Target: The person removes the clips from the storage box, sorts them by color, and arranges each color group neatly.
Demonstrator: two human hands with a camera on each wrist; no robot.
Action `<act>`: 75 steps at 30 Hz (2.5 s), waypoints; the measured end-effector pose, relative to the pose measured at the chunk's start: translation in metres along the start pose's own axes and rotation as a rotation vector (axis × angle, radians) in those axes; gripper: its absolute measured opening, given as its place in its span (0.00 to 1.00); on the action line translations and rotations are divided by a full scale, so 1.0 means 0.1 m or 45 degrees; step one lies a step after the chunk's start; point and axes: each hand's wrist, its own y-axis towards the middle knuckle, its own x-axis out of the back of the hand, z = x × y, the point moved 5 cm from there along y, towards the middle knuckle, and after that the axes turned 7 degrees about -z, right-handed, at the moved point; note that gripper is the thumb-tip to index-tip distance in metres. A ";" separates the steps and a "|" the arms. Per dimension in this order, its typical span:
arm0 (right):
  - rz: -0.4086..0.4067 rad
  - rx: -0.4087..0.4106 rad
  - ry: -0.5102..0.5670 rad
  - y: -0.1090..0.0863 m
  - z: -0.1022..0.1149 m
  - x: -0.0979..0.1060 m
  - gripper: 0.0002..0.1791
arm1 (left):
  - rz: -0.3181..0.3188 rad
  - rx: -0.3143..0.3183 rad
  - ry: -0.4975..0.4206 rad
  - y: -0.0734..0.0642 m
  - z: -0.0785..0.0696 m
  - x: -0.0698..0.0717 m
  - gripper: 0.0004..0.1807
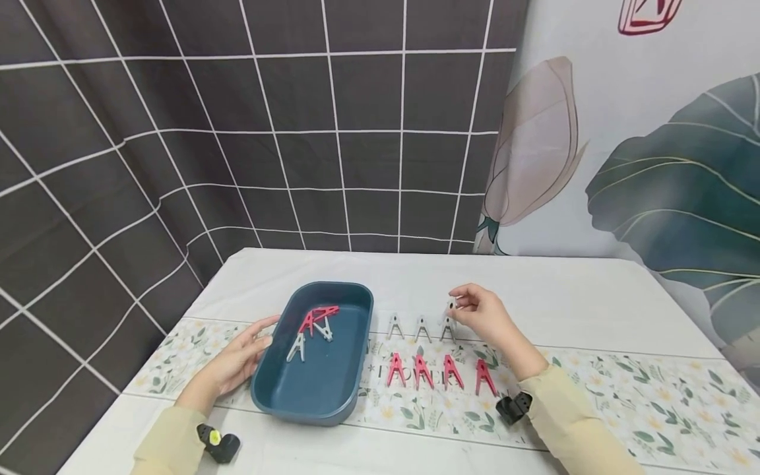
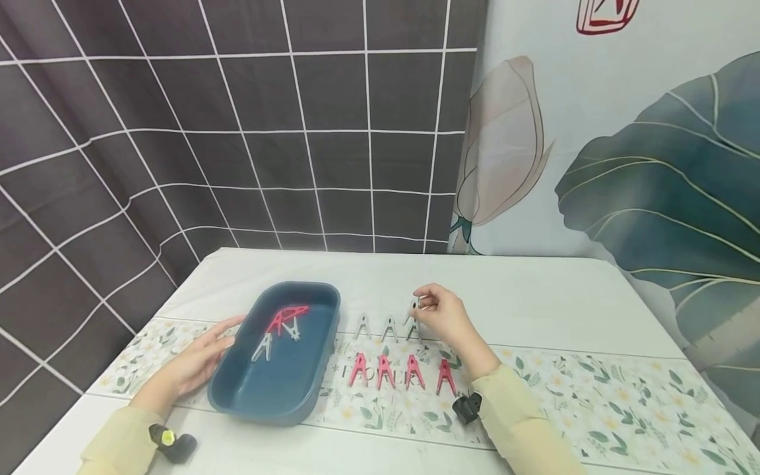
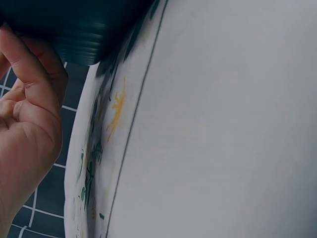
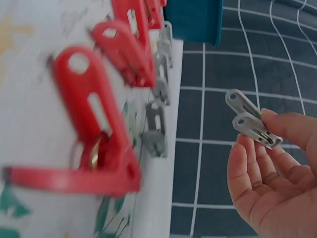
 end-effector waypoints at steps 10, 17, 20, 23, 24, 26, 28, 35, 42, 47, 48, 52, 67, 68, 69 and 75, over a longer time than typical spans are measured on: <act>0.020 -0.113 -0.104 0.04 -0.32 0.01 0.17 | 0.022 -0.005 -0.039 -0.02 -0.03 -0.02 0.22; 0.106 -0.144 -0.071 0.05 -0.42 0.05 0.19 | 0.031 -0.009 -0.041 -0.01 -0.02 -0.03 0.23; 0.142 -0.149 -0.058 0.05 -0.45 0.07 0.19 | 0.032 -0.010 -0.032 -0.01 -0.02 -0.02 0.23; 0.179 -0.140 -0.062 0.06 -0.49 0.10 0.19 | 0.029 -0.009 -0.017 -0.01 -0.02 -0.02 0.23; 0.190 -0.139 -0.066 0.06 -0.50 0.11 0.19 | 0.029 -0.009 -0.012 -0.01 -0.02 -0.01 0.22; 0.209 -0.144 -0.079 0.06 -0.53 0.12 0.18 | 0.026 -0.007 -0.012 -0.01 -0.02 -0.01 0.22; 0.232 -0.160 -0.081 0.05 -0.55 0.12 0.18 | 0.027 -0.002 -0.017 -0.01 -0.02 -0.02 0.22; 0.271 -0.241 -0.043 0.07 -0.65 0.11 0.19 | 0.016 0.012 -0.027 -0.01 -0.01 -0.01 0.23; 0.284 -0.183 -0.058 0.10 -0.68 0.09 0.19 | 0.015 0.002 -0.026 -0.02 -0.02 -0.01 0.22; 0.287 -0.192 -0.072 0.10 -0.70 0.08 0.19 | 0.021 -0.002 -0.035 -0.03 -0.03 -0.02 0.23; 0.286 -0.192 -0.073 0.10 -0.70 0.08 0.19 | 0.020 -0.002 -0.037 -0.03 -0.03 -0.02 0.22; 0.288 -0.174 -0.079 0.10 -0.70 0.08 0.19 | 0.016 -0.001 -0.049 -0.03 -0.03 -0.03 0.22; 0.313 -0.169 -0.132 0.09 -0.67 0.07 0.17 | -0.073 0.033 0.056 -0.01 0.01 0.00 0.24; 0.313 -0.171 -0.137 0.09 -0.66 0.08 0.18 | -0.073 0.034 0.058 0.00 0.01 0.00 0.24; 0.308 -0.174 -0.143 0.09 -0.65 0.09 0.19 | -0.071 0.036 0.059 0.00 0.00 0.00 0.24; 0.247 -0.036 -0.259 0.15 -0.48 0.15 0.20 | -0.067 0.030 0.053 0.01 -0.01 -0.01 0.24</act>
